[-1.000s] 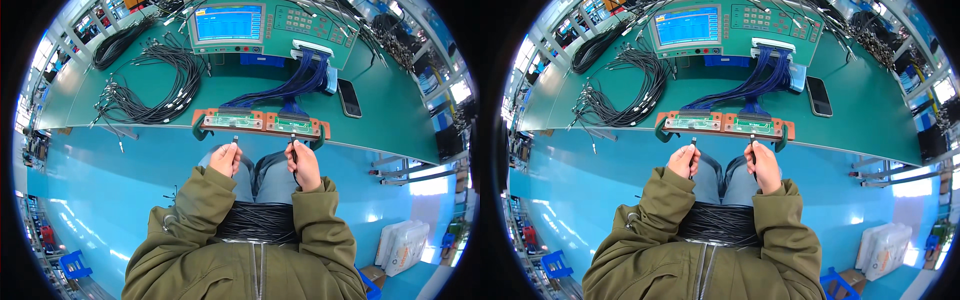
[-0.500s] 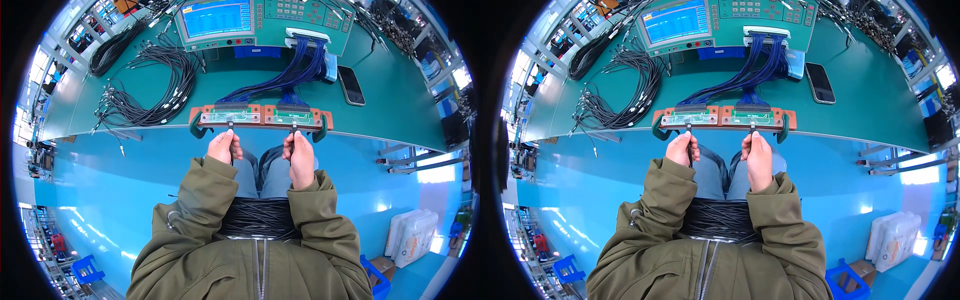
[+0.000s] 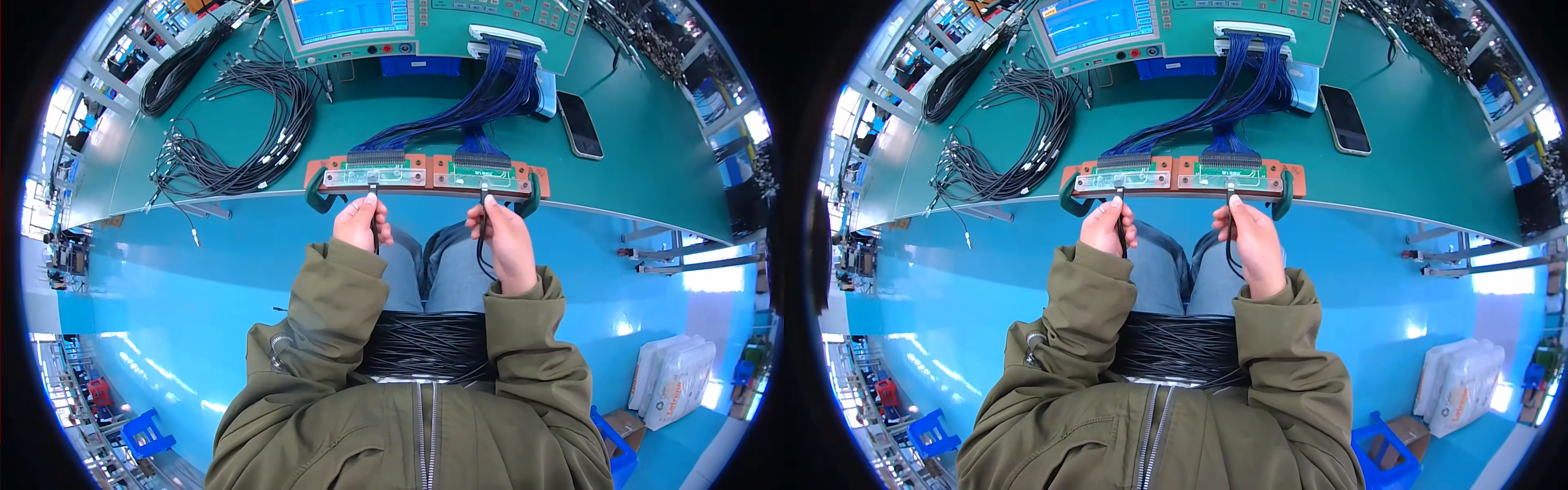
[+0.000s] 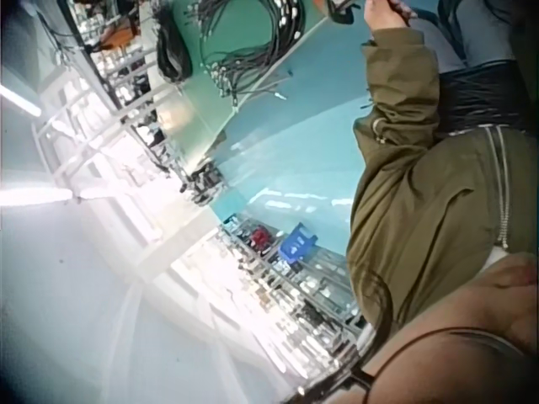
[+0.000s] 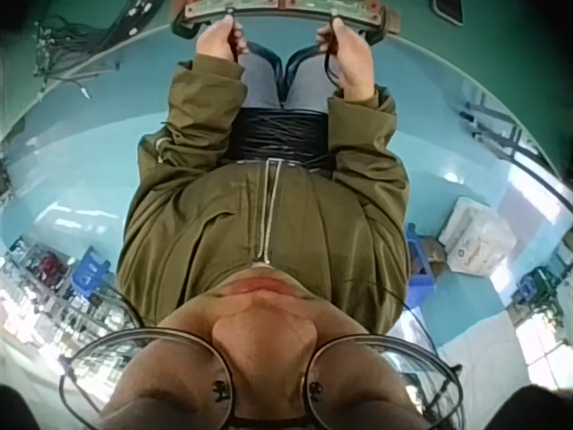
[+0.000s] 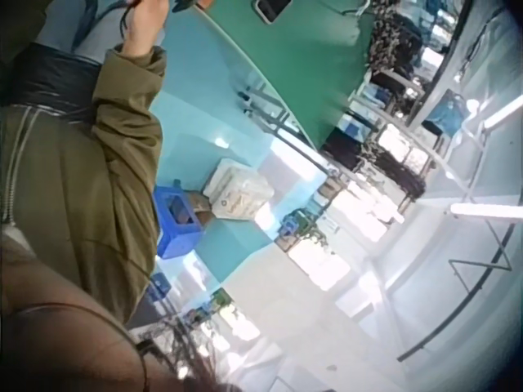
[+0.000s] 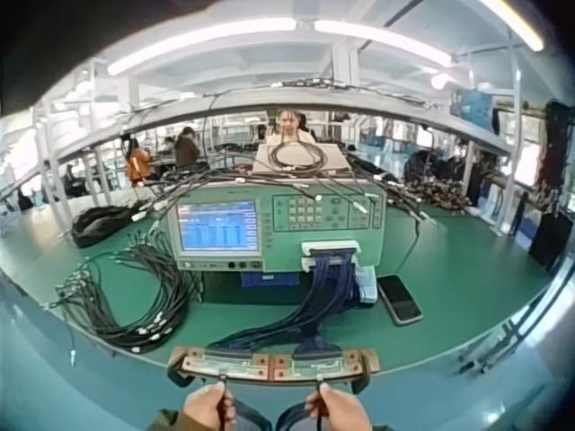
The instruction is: Connecting ends of wire harnesses to a test jig on a workbench to verify connectivity.
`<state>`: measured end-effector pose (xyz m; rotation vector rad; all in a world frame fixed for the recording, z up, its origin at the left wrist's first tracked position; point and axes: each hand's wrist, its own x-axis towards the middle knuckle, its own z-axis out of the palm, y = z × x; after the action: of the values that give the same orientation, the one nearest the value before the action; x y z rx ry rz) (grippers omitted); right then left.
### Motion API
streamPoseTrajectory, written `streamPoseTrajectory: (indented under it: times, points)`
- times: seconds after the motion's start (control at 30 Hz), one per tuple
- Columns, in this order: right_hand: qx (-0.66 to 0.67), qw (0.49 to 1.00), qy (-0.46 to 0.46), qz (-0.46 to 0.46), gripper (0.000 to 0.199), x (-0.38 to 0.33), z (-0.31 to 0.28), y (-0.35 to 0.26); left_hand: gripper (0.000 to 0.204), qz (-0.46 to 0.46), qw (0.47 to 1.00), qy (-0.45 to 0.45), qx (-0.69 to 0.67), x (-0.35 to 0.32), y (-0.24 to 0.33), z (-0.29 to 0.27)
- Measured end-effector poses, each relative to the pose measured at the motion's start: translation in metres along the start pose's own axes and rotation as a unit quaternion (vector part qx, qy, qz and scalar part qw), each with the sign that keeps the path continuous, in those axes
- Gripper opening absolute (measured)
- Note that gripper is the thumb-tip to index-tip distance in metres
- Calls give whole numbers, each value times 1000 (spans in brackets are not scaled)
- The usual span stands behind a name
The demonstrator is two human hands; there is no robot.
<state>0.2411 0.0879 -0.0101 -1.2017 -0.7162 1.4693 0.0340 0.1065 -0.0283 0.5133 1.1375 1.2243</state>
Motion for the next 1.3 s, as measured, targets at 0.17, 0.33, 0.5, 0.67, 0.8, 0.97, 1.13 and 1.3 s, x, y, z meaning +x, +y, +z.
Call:
streamPoseTrajectory:
  times: [0.17,0.33,0.5,0.67,0.8,0.97,1.13,1.3]
  points:
    - [-85,995,10,-51,18,-17,-40,-10,23,-36,997,-60,22,9,13,-2]
    - [-199,955,167,-140,20,-79,-138,-38,15,77,955,8,287,-20,42,-55]
    - [-166,838,471,-220,17,-180,-297,-30,18,185,873,247,377,-42,72,-231]
    - [-468,807,361,-3,17,-226,-443,56,31,38,769,220,600,-50,-6,-408]
    - [-612,706,255,249,22,-163,-331,56,47,-27,658,67,750,-81,-8,-280]
    - [-308,950,60,3,30,-110,-213,75,44,140,756,-166,618,-71,-38,-215]
    - [-356,932,-45,-55,33,-139,-184,111,64,81,767,-231,593,-111,-16,-220]
    - [-460,861,-180,-119,72,-160,-174,85,81,149,714,-225,646,-132,-19,-204]
